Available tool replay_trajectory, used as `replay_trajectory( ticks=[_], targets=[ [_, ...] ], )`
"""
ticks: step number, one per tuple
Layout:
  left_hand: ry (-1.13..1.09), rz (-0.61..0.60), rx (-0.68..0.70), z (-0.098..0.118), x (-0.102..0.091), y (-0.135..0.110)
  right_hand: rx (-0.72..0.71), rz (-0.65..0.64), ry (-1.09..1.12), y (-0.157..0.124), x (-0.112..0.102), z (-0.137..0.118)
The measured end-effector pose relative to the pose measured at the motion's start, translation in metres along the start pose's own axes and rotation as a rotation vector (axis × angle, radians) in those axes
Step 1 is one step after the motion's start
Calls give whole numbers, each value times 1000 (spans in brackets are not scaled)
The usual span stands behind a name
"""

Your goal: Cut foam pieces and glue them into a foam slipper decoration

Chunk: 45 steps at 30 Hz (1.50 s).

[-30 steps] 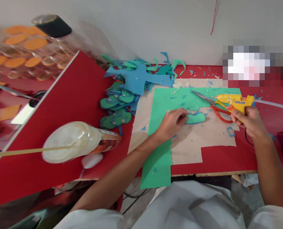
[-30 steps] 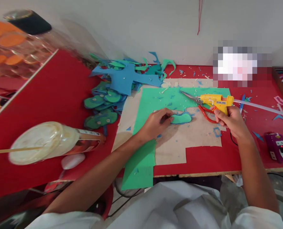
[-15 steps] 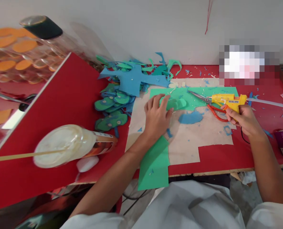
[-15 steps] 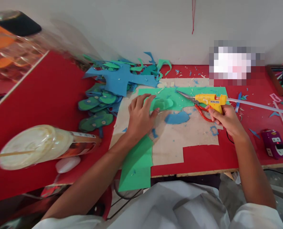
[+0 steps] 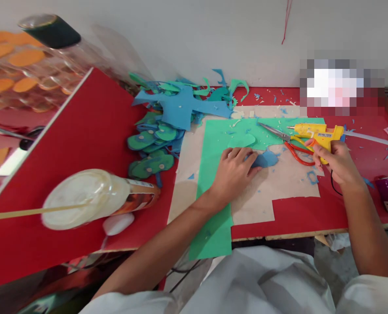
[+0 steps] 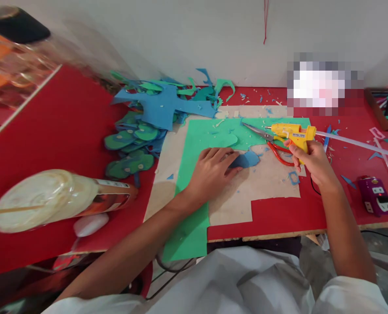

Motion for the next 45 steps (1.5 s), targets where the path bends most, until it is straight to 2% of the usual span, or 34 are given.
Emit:
replay_trajectory(
  ticks=[3,7,16,21,26,29,33,36,38,41,43,45],
  targets=[
    [18,11,10,-5,2,0,-12,3,-6,1,-1,-1],
    [4,18,-77,-15,7,-2,-28,12,5,2,-1,-1],
    [-255,-53,-185,-23,21,-1,-44,9,14,1,1,-5],
    [-577,12,-203,-25,19,1,-99,24,41,-1,0,-11],
    [-823,0,-265,-29,24,3,-95,21,36,0,1,-10],
    [-816,-22,-285,-21,25,5,-91,13,47,1,2,-7],
    [-524,-78,-222,-1,21,6,-98,18,32,1,2,-7],
    [-372,-100,-202,2,19,5,-99,24,17,0,2,-9],
    [-398,-77,-223,-3,19,5,-86,14,5,0,3,-8],
    [-559,-46,-275,-12,22,5,-45,-29,-18,0,7,-4],
    [-643,-53,-313,-15,26,5,-31,-50,-21,-1,9,-2],
    [-638,-69,-332,-14,27,4,-34,-63,-12,-2,10,-2]
  ],
)
Point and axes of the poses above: each hand's wrist, its own y-axis towards the middle knuckle, its own x-axis out of the palm, z = x × y, the point moved 9 cm from there along y, towards the middle knuckle, and after that the axes turned 5 degrees about x, right-handed, at the moved point
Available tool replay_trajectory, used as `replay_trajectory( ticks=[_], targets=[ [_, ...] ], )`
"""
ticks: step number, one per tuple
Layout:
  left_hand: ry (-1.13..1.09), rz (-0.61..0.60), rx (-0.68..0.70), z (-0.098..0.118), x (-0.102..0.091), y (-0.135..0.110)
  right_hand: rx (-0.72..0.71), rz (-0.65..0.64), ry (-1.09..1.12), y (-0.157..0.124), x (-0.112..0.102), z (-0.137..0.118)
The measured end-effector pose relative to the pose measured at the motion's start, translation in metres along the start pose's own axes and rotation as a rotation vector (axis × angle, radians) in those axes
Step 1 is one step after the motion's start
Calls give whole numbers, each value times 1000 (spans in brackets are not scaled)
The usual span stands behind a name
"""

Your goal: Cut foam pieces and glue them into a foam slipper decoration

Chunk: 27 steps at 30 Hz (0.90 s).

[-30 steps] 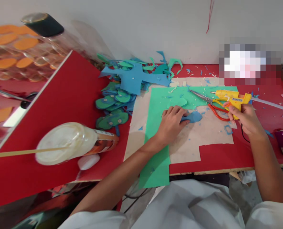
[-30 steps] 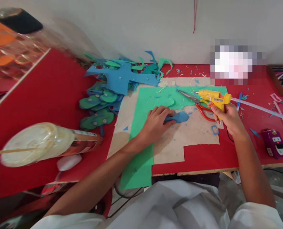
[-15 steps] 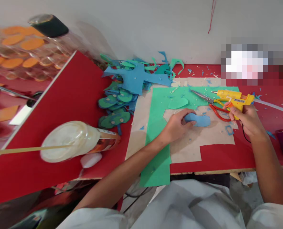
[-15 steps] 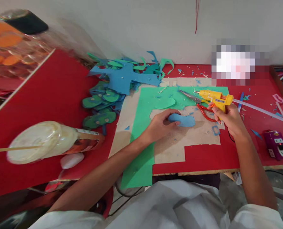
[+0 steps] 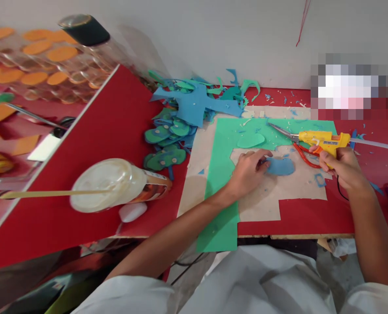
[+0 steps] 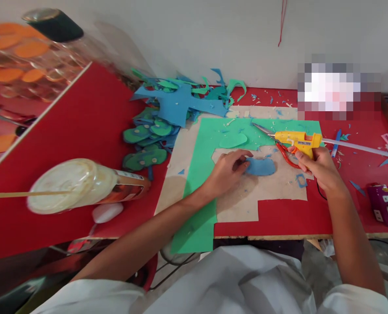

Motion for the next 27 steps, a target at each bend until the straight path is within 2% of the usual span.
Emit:
replay_trajectory(
  ticks=[6,16,27],
  targets=[
    [288,-16,74,14,-2,-5,-2,-35,-3,-3,5,1],
    [436,-71,120,13,-6,-6,-15,-189,-254,-2,22,12],
    [323,-114,125,2,-9,-2,-132,-216,-614,-3,34,15]
  ],
)
Point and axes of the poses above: each hand's wrist, its own y-axis towards the middle knuckle, its own x-axis out of the palm, z = x × y, the point moved 9 cm from there along y, towards the middle knuckle, and after that the axes turned 5 degrees about x, right-handed, at the moved point
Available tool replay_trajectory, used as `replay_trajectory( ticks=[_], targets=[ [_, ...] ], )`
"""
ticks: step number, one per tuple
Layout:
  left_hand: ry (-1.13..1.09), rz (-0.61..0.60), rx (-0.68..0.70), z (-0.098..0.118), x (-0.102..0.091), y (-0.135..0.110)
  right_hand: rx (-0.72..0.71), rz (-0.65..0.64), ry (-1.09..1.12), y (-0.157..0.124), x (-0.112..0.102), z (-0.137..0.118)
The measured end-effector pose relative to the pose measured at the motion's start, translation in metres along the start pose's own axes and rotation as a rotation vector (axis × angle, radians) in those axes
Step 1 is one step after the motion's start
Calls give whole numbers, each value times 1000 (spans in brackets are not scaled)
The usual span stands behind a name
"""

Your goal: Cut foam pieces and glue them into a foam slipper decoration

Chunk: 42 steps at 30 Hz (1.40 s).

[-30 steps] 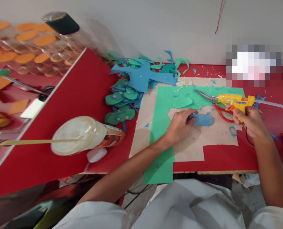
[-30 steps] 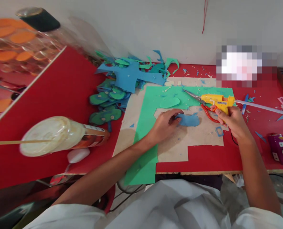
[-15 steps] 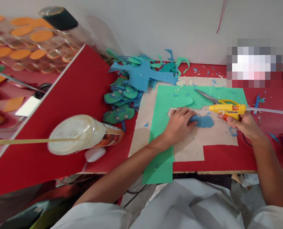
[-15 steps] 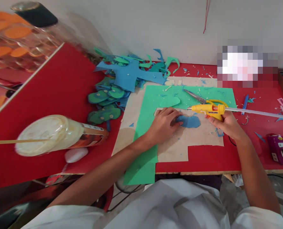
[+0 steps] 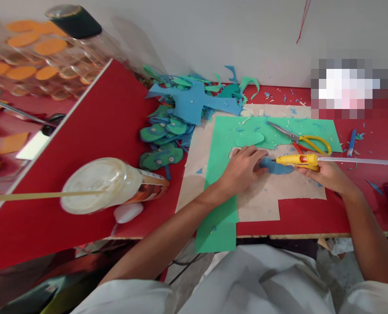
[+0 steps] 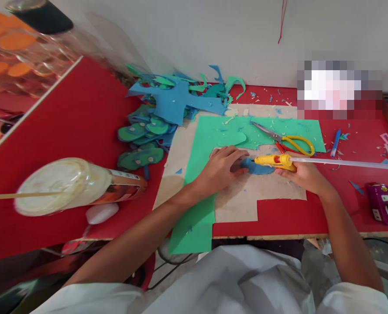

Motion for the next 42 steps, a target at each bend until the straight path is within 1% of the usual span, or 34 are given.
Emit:
replay_trajectory(
  ticks=[3,6,10,14,19,27,31,38,42],
  targets=[
    [-21,16,9,3,-1,0,-30,-12,-30,1,2,-8],
    [-18,7,8,3,0,0,-55,-11,-25,1,0,-14],
    [-4,11,29,1,1,0,-50,12,5,2,-2,-17],
    [0,31,18,-1,1,-1,-36,29,32,2,-1,-21],
    [2,26,7,1,1,0,15,18,24,4,4,-20],
    [15,12,23,1,1,0,-70,20,-90,5,10,-21],
    [5,6,29,1,0,-1,-80,35,-137,5,10,-17],
    [6,19,36,0,2,-1,-85,3,-101,5,8,-18],
    [13,17,33,-1,2,-1,-62,-1,-125,3,4,-17]
  ],
)
Point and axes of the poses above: each hand's wrist, its own y-axis towards the middle knuckle, its own x-axis out of the palm, z = x × y, the point moved 9 cm from there along y, towards the middle knuckle, and after that the axes turned 5 degrees about x, right-handed, at the moved point
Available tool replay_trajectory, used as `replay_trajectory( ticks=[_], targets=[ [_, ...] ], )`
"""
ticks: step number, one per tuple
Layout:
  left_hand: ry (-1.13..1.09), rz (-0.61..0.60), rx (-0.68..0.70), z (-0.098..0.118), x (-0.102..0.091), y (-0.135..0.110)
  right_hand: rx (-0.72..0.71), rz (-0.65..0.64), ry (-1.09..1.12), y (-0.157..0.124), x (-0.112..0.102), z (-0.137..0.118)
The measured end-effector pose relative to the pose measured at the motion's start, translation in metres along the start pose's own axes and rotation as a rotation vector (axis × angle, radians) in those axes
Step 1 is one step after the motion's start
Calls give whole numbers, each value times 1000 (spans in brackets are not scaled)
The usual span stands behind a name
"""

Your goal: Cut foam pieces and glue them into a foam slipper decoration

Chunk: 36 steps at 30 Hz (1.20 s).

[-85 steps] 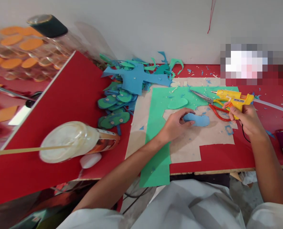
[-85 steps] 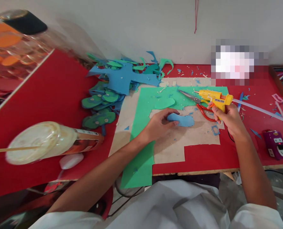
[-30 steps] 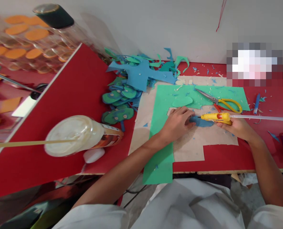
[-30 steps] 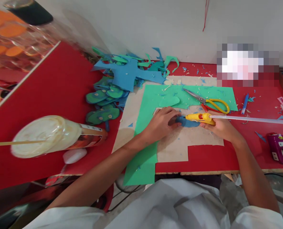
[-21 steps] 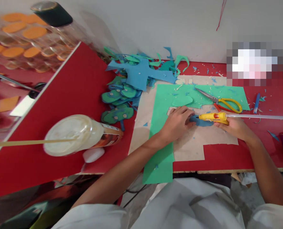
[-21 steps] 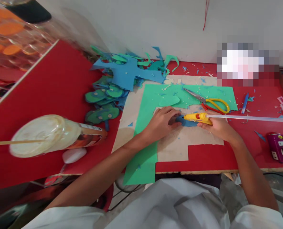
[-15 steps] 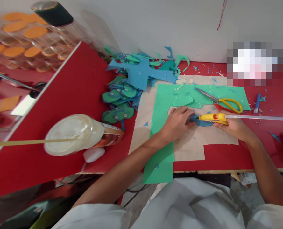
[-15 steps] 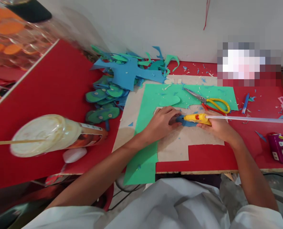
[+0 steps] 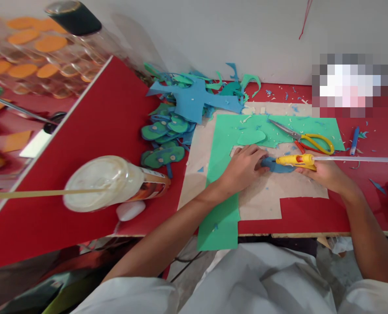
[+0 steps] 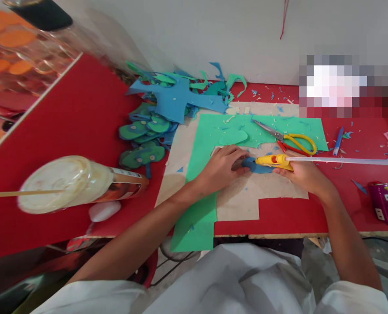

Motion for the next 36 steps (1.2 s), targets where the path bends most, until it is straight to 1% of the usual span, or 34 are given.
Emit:
replay_trajectory(
  ticks=[7,12,17,23,29,36],
  targets=[
    [-12,-16,0,1,-1,1,23,4,15,-2,-6,7],
    [-7,-16,4,0,-1,1,16,4,43,-4,-12,6],
    [4,-24,-11,0,-1,1,85,-27,10,-6,-18,9],
    [2,-38,-24,0,0,1,49,-44,24,-8,-25,3],
    [0,-23,-11,0,-1,1,58,-54,42,-10,-27,14],
    [0,-19,-16,1,-1,1,116,-84,25,-13,-31,28]
  ],
)
Point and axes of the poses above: each hand's wrist, its own y-axis towards the middle knuckle, its own x-axis out of the palm, z = x × y, the point moved 9 cm from there along y, towards the middle knuckle, and after that the axes turned 5 degrees about x, right-handed, at the moved point
